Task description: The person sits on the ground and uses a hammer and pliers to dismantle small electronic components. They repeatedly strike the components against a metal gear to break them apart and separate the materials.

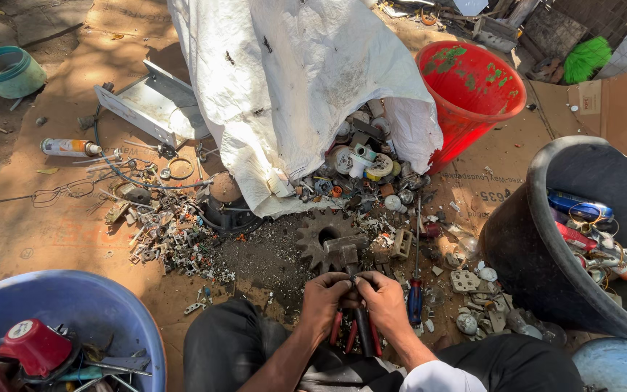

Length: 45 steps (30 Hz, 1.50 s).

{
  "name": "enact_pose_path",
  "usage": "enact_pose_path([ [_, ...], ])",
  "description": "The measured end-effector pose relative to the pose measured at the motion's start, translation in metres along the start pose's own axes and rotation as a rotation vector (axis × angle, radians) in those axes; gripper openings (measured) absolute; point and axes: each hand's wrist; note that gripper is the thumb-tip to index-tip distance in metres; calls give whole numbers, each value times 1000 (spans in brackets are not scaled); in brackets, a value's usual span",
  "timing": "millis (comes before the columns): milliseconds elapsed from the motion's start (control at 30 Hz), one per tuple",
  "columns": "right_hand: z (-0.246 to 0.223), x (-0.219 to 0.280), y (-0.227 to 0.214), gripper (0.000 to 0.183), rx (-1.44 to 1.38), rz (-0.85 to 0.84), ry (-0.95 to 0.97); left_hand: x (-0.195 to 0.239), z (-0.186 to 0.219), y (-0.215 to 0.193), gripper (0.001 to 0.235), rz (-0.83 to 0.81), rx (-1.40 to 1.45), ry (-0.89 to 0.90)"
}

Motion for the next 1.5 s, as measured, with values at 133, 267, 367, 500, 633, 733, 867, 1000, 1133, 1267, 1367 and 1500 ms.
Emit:
enact_pose_path([
  [133, -6, 4, 5, 30, -49, 12, -61, -1, 0, 0, 20, 28, 25, -11],
  [267, -3, 2, 5, 25, -127, -13, -78, -4, 2, -3, 21, 36, -4, -20],
  [367, 3, 0, 4, 21, -204, -14, -45, -6, 0, -3, 21, 13, -38, -19],
  [500, 7, -6, 2, 18, -436, -11, 75, -6, 1, -5, 22, -10, -25, -64],
  [633, 1, -3, -7, 17, 250, -112, -371, -4, 14, -10, 23, -55, 228, -277],
  [733, 2, -4, -9, 16, 300, -155, -563, 1, 25, -11, 26, -98, 267, -336],
  [867, 15, -5, 2, 18, -186, -69, -157, 8, 32, -4, 24, -93, 185, -268],
  [1000, 24, -10, 7, 22, -402, 72, 97, 9, 32, -1, 23, -35, 94, -241],
  [1133, 30, -15, 3, 15, -458, 136, 150, -1, 23, -5, 21, 40, -21, -126],
  [1267, 39, -20, -4, 10, -800, 155, 212, -10, 12, -10, 17, 142, -107, 60],
  [1367, 44, -19, -3, 22, -874, 61, 243, -14, 8, -12, 17, 186, -110, 103],
  [1500, 43, -9, 13, 29, -837, -43, 299, -13, 4, -12, 23, 241, -180, 102],
])
Point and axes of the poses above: each hand's wrist, its own x-axis away from the middle knuckle, its own y-axis out of the palm, z = x × y, and after that the axes turned 10 degrees about -y, right-handed
